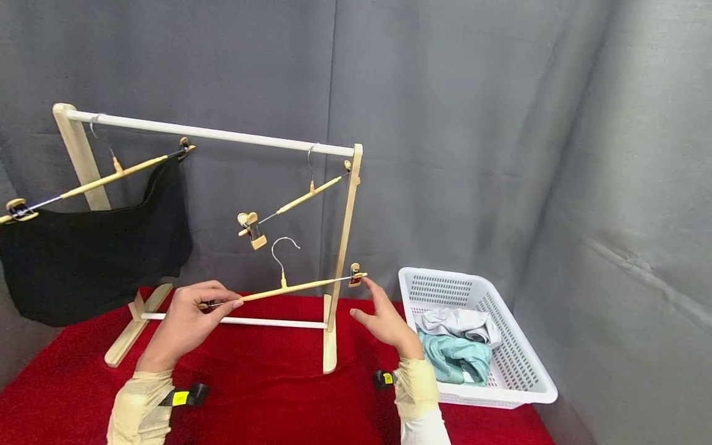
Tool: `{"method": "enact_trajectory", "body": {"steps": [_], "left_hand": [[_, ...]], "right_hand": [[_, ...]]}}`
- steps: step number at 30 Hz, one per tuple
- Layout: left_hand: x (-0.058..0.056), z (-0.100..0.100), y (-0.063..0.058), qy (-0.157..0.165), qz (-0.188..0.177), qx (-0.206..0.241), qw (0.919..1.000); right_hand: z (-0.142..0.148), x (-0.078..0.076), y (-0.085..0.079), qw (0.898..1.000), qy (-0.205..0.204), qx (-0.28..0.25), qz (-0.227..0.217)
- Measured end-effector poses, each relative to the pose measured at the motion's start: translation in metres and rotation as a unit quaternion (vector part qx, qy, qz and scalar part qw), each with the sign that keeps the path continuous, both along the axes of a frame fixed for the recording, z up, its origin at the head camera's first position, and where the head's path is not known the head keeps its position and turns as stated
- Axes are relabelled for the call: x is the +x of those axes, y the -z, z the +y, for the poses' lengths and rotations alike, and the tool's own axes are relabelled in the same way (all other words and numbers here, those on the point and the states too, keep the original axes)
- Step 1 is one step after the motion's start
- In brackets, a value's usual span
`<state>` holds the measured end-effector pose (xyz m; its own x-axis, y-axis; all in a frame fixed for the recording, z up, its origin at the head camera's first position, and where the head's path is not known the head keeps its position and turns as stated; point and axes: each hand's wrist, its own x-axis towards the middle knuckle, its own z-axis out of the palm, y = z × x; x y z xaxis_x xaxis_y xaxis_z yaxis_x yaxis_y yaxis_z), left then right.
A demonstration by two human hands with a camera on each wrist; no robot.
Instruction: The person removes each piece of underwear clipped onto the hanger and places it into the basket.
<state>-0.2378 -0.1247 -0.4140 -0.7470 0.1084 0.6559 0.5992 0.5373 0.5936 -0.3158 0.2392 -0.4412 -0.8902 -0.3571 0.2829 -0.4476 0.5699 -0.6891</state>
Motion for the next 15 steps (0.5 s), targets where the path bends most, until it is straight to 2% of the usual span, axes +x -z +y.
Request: {"method": "enact_trajectory", "body": {"steps": [3, 6, 10, 15], "left_hand": [[0.000, -0.002, -0.001, -0.001, 0.005, 0.003, 1.0000], [0.001, -0.004, -0.001, -0.002, 0.008, 0.006, 1.0000], [0.002, -0.005, -0.001, -0.002, 0.009, 0.006, 0.9999], [0.007, -0.009, -0.003, -0.016, 0.005, 0.007, 0.9998]], "right_hand": [[-0.011, -0.011, 0.004, 0.998, -0.013, -0.054, -0.015], [-0.024, -0.014, 0.002, 0.995, -0.032, -0.098, -0.012], [-0.040, -0.010, 0.003, 0.990, -0.030, -0.135, 0.005], [-0.057, -0.013, 0.018, 0.982, -0.035, -0.178, 0.045]]}}
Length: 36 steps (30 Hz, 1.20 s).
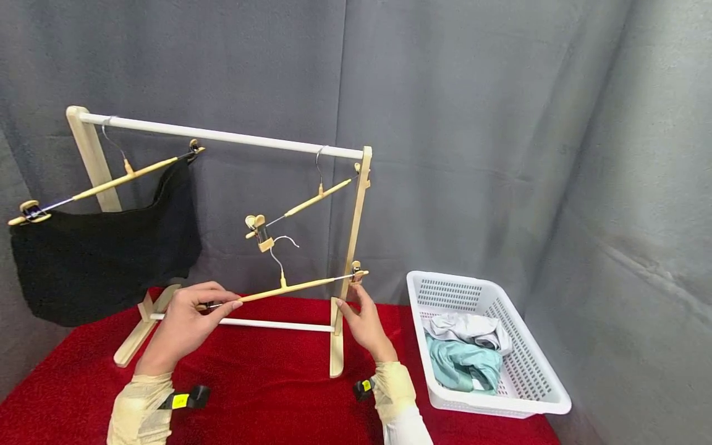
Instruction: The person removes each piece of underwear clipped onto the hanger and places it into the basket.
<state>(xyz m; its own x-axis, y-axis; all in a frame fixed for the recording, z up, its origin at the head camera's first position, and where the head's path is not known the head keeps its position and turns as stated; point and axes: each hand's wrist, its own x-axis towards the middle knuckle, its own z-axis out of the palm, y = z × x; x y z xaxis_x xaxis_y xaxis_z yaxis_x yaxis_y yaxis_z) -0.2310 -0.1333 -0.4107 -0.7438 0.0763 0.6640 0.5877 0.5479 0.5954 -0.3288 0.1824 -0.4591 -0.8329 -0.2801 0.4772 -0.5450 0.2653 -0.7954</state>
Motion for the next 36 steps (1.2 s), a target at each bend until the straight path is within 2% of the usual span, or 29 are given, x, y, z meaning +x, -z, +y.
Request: {"method": "enact_trajectory", "body": {"steps": [5, 9, 13, 16, 18, 24, 30, 36], "left_hand": [[0.003, -0.004, -0.002, -0.015, -0.001, -0.002, 0.9999], [0.006, -0.006, -0.003, -0.028, -0.015, -0.004, 0.9995], [0.008, -0.011, -0.004, -0.045, -0.016, -0.009, 0.9988], [0.011, -0.019, -0.006, -0.056, -0.001, -0.018, 0.9982], [0.013, -0.027, -0.007, -0.070, 0.009, -0.024, 0.9972], [0.024, -0.051, -0.007, -0.124, 0.004, -0.014, 0.9922], [0.034, -0.065, -0.008, -0.175, 0.009, -0.004, 0.9844], [0.042, -0.072, -0.013, -0.231, 0.015, 0.009, 0.9729]], "right_hand": [[-0.009, -0.006, 0.011, 0.997, 0.021, -0.020, 0.071], [-0.009, -0.006, 0.015, 0.995, 0.035, -0.019, 0.096], [-0.009, -0.008, 0.014, 0.995, 0.022, -0.020, 0.094], [-0.010, -0.010, 0.014, 0.996, 0.014, -0.024, 0.088], [-0.010, -0.011, 0.015, 0.996, 0.012, -0.027, 0.085], [-0.009, -0.012, 0.017, 0.996, 0.011, -0.027, 0.080], [-0.007, -0.013, 0.017, 0.996, 0.005, -0.028, 0.084], [-0.007, -0.015, 0.017, 0.997, -0.004, -0.031, 0.074]]}}
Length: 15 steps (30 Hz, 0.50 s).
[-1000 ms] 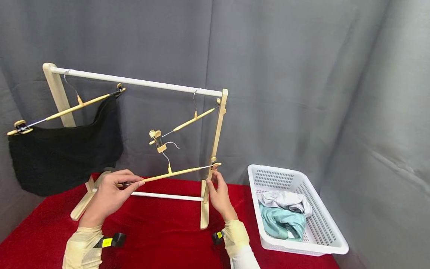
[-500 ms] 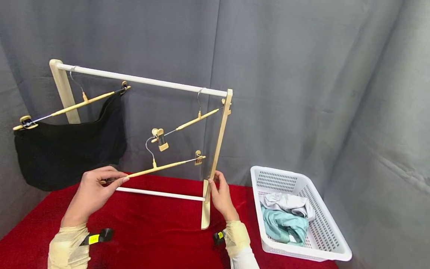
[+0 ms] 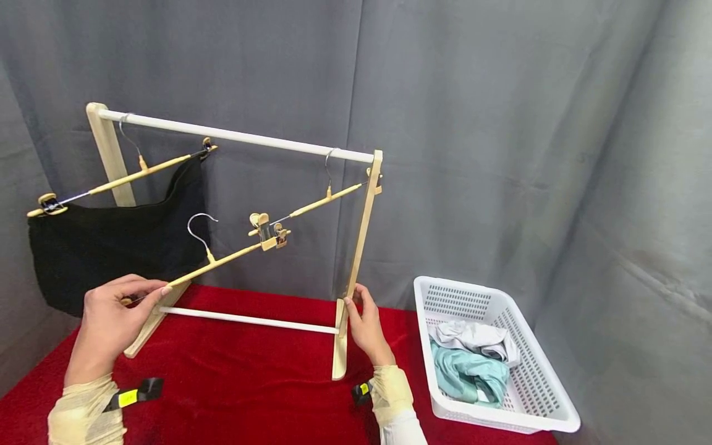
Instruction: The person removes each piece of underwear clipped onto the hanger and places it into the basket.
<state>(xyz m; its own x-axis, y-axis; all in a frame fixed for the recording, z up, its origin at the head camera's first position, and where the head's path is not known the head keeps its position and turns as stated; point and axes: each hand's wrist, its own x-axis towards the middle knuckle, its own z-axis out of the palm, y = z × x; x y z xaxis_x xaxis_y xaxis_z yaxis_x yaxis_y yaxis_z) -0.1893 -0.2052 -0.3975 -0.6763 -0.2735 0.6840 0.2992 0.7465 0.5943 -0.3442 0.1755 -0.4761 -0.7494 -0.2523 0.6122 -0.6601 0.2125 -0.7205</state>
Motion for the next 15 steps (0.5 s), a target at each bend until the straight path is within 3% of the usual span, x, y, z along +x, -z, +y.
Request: {"method": "enact_trajectory", "body": {"steps": [8, 15], "left_hand": [[0.002, -0.003, -0.008, -0.057, 0.050, 0.027, 0.9968], [0.000, 0.006, -0.017, -0.046, 0.097, 0.012, 0.9942]], "right_hand": [[-0.006, -0.004, -0.002, 1.000, -0.012, -0.005, -0.003], [0.000, -0.001, 0.000, 1.000, -0.002, -0.008, -0.012]]}}
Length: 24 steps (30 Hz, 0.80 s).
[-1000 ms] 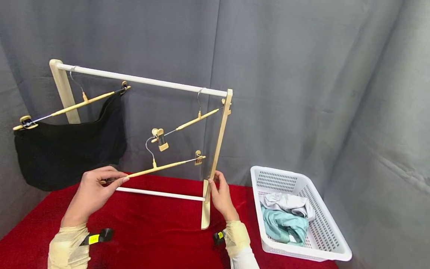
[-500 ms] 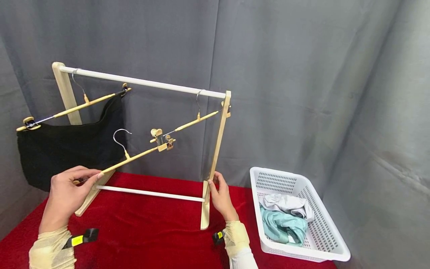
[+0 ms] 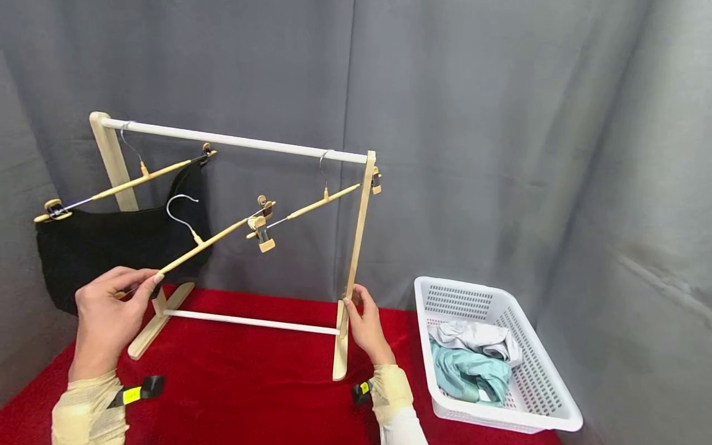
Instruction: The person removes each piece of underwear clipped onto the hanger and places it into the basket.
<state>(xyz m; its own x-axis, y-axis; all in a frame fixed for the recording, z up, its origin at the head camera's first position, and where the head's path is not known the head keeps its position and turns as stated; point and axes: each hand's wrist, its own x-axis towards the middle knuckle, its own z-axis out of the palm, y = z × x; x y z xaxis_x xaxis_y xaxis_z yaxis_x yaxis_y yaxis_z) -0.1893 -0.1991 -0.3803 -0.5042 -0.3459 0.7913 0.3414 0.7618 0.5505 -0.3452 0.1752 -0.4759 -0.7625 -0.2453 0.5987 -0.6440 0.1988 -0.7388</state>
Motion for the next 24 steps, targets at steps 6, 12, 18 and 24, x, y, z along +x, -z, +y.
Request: {"method": "enact_trajectory", "body": {"steps": [6, 12, 18, 24], "left_hand": [[-0.006, 0.002, -0.021, 0.013, 0.045, -0.027, 0.9985], [-0.010, 0.002, -0.039, 0.017, 0.073, -0.053, 0.9958], [-0.014, 0.002, -0.053, 0.014, 0.097, -0.071, 0.9927], [-0.016, 0.006, -0.068, 0.006, 0.110, -0.074, 0.9912]], "right_hand": [[0.004, 0.002, -0.002, 1.000, 0.001, 0.000, -0.004], [0.006, 0.002, -0.003, 1.000, -0.005, -0.009, -0.012], [0.005, 0.001, -0.001, 1.000, 0.001, -0.014, -0.009], [0.000, 0.001, 0.001, 1.000, -0.009, -0.013, -0.004]]}}
